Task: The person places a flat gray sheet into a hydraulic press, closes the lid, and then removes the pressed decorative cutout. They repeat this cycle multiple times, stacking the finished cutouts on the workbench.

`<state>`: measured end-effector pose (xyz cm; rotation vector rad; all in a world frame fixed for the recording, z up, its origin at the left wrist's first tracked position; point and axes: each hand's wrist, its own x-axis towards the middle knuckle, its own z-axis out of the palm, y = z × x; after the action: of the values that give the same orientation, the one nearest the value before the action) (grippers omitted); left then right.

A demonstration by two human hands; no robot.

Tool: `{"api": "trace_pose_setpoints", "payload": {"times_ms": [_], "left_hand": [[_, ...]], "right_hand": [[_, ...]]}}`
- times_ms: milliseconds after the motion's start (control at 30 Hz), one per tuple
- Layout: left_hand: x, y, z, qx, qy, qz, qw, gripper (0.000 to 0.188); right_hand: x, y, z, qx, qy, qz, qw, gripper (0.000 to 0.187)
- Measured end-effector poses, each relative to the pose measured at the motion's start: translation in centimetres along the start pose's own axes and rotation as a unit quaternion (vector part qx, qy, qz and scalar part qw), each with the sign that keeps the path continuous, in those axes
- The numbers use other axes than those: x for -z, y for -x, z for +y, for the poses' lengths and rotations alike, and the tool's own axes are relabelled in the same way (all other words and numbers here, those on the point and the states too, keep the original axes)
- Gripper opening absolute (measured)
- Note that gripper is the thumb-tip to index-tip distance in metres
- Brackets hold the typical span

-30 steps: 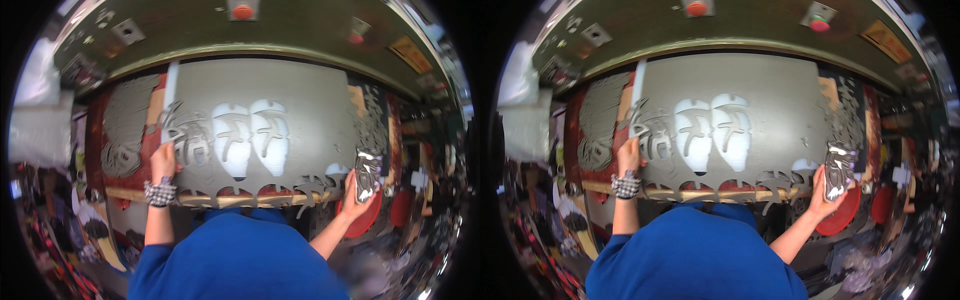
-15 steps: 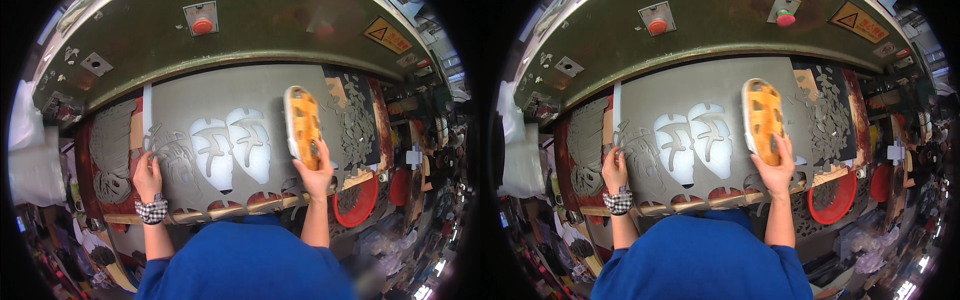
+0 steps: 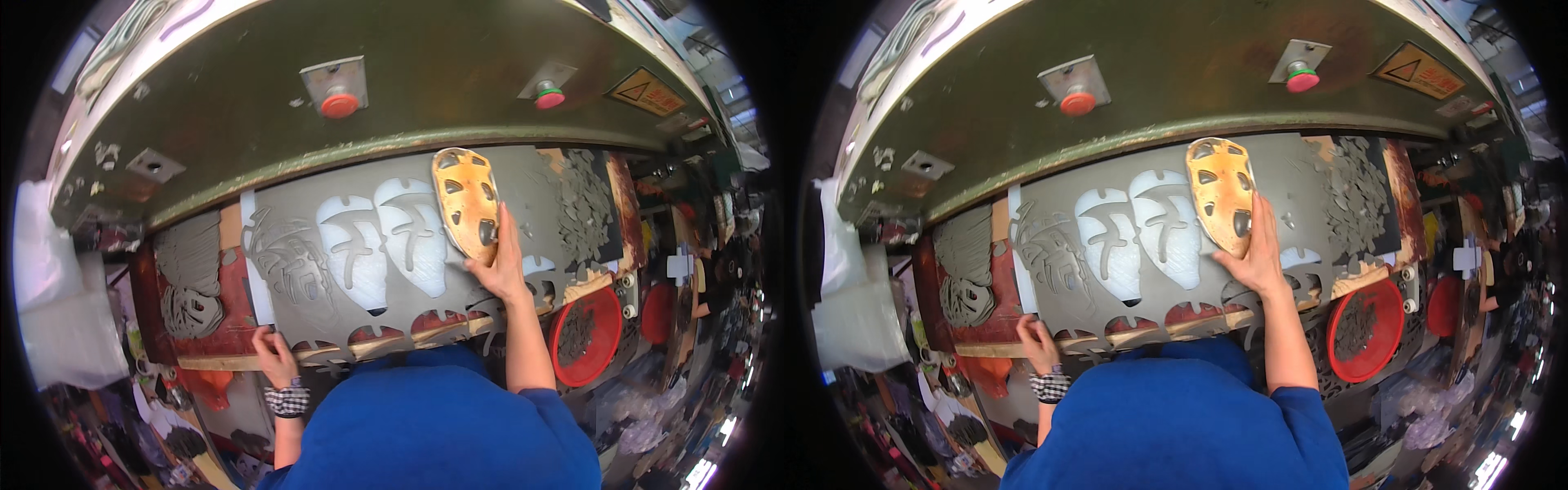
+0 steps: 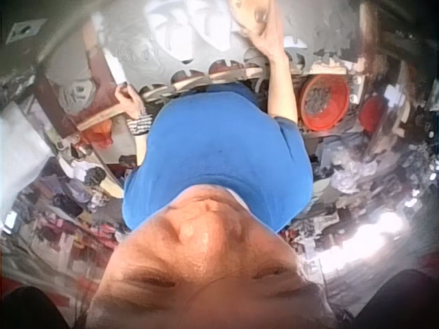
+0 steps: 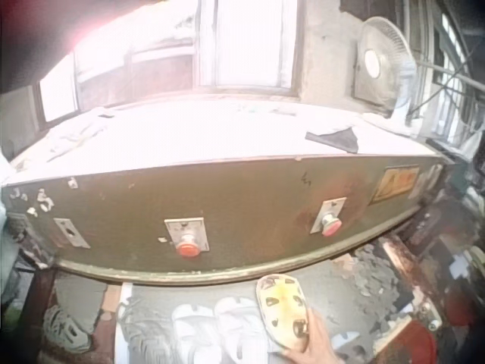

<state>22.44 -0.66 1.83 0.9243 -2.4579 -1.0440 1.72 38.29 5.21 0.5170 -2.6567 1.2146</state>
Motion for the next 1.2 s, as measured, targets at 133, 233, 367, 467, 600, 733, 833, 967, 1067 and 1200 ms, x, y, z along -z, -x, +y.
{"api": "trace_pose_setpoints", "payload": {"times_ms": [133, 233, 367, 467, 600, 733, 833, 967, 1067, 1200], "left_hand": [[-3.5, -3.7, -0.2, -0.122, -0.062, 0.046, 0.990, 0.022], [-4.6, -6.7, -0.2, -0.084, -0.024, 0.012, 0.996, 0.024], [-5.9, -10.0, 0.7, -0.117, -0.026, 0.031, 0.992, 0.024], [-7.0, -12.2, 1.3, -0.134, -0.073, 0.047, 0.987, 0.025], [-8.4, -15.6, 1.9, -0.154, -0.054, 0.059, 0.985, 0.026], [-9.1, -17.8, 3.1, -0.149, -0.083, 0.067, 0.983, 0.025], [-8.9, -18.2, 4.0, -0.146, -0.108, 0.070, 0.981, 0.023], [-8.6, -18.1, 3.8, -0.141, -0.091, 0.076, 0.983, 0.023], [-8.8, -18.0, 2.4, -0.131, -0.114, 0.082, 0.981, 0.025], [-9.5, -18.0, 0.2, -0.116, -0.091, 0.041, 0.988, 0.028]], "right_hand": [[0.9, -6.3, 5.3, 0.004, 0.299, -0.063, 0.952, 0.065], [3.6, -11.1, 10.4, -0.078, 0.381, -0.076, 0.918, 0.053], [8.7, -13.0, 11.9, -0.351, 0.298, 0.087, 0.884, 0.058], [8.5, -14.7, 9.1, -0.168, 0.187, 0.297, 0.921, 0.068], [3.6, -19.7, 4.7, 0.029, 0.203, 0.328, 0.922, 0.092], [2.7, -20.9, 2.5, 0.001, 0.171, 0.344, 0.923, 0.100], [3.3, -20.5, 2.5, 0.003, 0.177, 0.326, 0.928, 0.101], [3.3, -18.3, 3.4, -0.025, 0.153, 0.280, 0.947, 0.097], [1.3, -13.6, 3.4, -0.050, 0.159, 0.243, 0.956, 0.093], [-3.6, -6.2, 3.0, -0.064, 0.222, 0.089, 0.969, 0.086]]}}
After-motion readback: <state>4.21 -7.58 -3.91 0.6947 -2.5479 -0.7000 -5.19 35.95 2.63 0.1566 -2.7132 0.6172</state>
